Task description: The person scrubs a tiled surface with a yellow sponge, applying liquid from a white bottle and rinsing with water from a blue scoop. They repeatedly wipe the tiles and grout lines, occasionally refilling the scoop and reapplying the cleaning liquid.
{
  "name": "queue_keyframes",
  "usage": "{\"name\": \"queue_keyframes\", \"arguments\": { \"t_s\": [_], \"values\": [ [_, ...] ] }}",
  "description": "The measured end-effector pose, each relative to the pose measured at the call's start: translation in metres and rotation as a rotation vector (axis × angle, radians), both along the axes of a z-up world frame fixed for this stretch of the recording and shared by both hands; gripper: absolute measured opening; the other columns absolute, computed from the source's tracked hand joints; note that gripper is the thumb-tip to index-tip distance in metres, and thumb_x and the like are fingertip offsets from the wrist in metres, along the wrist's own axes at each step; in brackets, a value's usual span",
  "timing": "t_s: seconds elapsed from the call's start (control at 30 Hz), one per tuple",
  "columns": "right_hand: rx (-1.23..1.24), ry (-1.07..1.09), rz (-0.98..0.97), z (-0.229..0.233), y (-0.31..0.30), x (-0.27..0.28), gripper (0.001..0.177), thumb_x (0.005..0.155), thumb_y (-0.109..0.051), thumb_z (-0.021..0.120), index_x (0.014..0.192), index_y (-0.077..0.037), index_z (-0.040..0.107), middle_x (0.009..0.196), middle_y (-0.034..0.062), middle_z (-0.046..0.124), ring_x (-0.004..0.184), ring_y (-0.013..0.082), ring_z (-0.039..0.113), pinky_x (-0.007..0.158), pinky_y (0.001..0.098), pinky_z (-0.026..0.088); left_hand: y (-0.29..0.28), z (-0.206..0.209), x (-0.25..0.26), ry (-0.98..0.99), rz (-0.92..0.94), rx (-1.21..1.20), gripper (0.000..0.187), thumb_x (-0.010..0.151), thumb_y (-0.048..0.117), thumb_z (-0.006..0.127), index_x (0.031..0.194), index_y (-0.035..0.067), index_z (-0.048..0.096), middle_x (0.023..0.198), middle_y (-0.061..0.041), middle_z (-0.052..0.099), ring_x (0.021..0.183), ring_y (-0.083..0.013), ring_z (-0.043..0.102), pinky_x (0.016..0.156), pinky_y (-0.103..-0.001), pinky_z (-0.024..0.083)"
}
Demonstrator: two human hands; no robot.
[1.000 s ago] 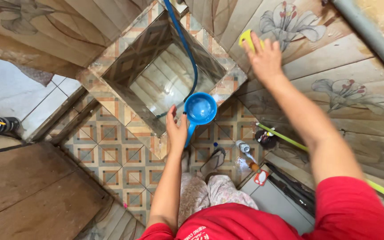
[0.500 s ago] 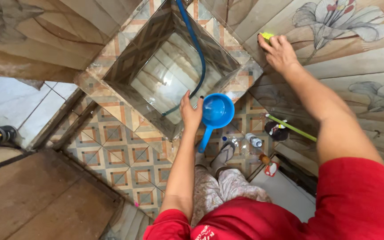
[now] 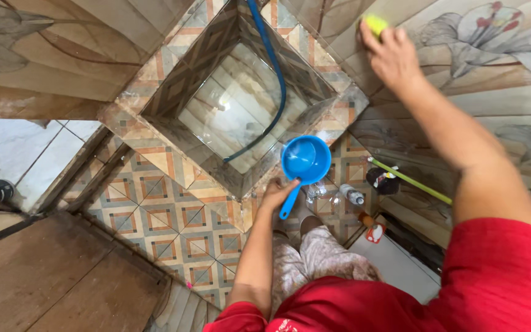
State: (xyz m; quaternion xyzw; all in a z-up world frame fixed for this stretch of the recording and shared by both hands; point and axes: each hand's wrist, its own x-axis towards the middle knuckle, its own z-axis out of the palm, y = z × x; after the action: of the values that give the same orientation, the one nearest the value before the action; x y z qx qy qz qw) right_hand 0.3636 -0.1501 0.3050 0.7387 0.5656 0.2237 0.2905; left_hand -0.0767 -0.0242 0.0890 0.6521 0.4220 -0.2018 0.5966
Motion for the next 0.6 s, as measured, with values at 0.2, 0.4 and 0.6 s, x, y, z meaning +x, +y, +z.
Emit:
{"name": "queue_keyframes", "arguments": {
  "t_s": [0.2, 0.4, 0.6],
  "values": [
    [-0.210, 0.121, -0.049, -0.033, -0.003, -0.015, 0.027, 0.090, -0.030, 0.059, 0.104, -0.024, 0.081, 0.167, -0.0001, 0.038, 0.121, 0.0209, 0.051, 0.099, 0.0365, 0.041, -0.031, -0.010, 0.003, -0.255, 0.010, -0.482, 0.051, 0.090, 0.041, 0.076, 0.123, 0.005, 0.065, 0.096, -0.008, 0.075, 0.079, -0.0118, 0.070, 0.074, -0.027, 0.057],
    [0.212, 0.095, 0.114, 0.038, 0.037, 0.057, 0.028, 0.089, -0.025, 0.062, 0.111, -0.018, 0.077, 0.154, -0.0035, 0.043, 0.116, 0.0173, 0.052, 0.096, 0.0336, 0.040, -0.041, 0.034, 0.021, -0.177, 0.211, -0.467, 0.031, 0.098, 0.036, 0.068, 0.092, 0.008, 0.057, 0.067, -0.005, 0.056, 0.047, -0.0116, 0.053, 0.040, -0.025, 0.041],
    [0.171, 0.034, 0.073, 0.031, 0.058, 0.053, 0.020, 0.087, -0.028, 0.065, 0.099, -0.022, 0.079, 0.157, -0.0018, 0.044, 0.116, 0.0197, 0.054, 0.096, 0.0376, 0.042, -0.017, 0.093, 0.068, -0.339, 0.295, -0.534, 0.028, 0.100, 0.035, 0.067, 0.094, 0.010, 0.055, 0.072, 0.000, 0.056, 0.052, -0.0088, 0.054, 0.046, -0.026, 0.043]
  ]
}}
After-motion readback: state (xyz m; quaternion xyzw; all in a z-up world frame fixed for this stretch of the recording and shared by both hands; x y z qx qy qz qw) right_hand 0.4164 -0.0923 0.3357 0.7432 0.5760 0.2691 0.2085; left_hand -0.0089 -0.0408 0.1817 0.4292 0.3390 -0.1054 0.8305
